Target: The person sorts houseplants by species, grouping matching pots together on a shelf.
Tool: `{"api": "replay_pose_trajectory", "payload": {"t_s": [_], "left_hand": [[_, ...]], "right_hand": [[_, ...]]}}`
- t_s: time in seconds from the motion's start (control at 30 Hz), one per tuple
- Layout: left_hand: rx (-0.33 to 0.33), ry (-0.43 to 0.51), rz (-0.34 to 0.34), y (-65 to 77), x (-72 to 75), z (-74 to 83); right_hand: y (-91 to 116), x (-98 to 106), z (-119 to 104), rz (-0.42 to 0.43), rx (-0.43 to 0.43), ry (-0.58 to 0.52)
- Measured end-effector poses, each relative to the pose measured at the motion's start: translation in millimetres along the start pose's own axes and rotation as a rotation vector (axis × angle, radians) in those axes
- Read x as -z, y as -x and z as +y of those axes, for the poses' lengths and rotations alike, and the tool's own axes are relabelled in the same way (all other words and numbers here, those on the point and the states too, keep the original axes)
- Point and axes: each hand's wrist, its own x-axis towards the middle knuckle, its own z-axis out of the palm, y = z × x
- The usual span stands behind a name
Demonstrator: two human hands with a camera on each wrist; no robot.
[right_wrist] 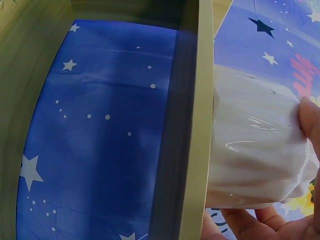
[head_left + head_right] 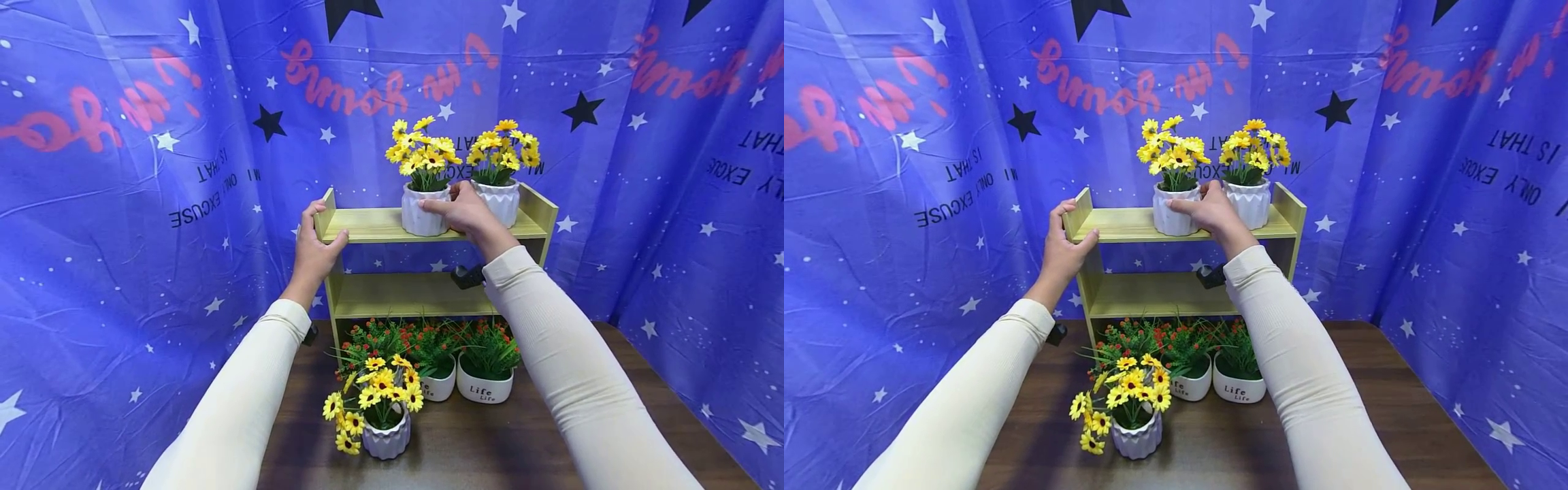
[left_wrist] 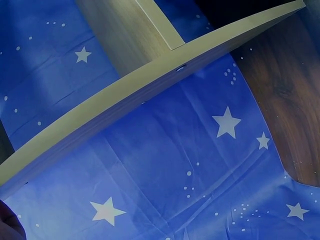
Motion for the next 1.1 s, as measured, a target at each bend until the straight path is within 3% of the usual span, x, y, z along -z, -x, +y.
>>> {"api": "replay_pose_trajectory", "payload": {"t_s": [0.53,1.1], "left_hand": [[0.027,0.005,-0.006,1.8,0.7,-0.7],[0.007,0.013,-0.011,0.9,0.6,0.8]], "right_hand": [[3.3,-1.1,-0.2,0.012,0.004,0.018],[3.5,-0.7,0.7,0.021,0.02,0.005]]}}
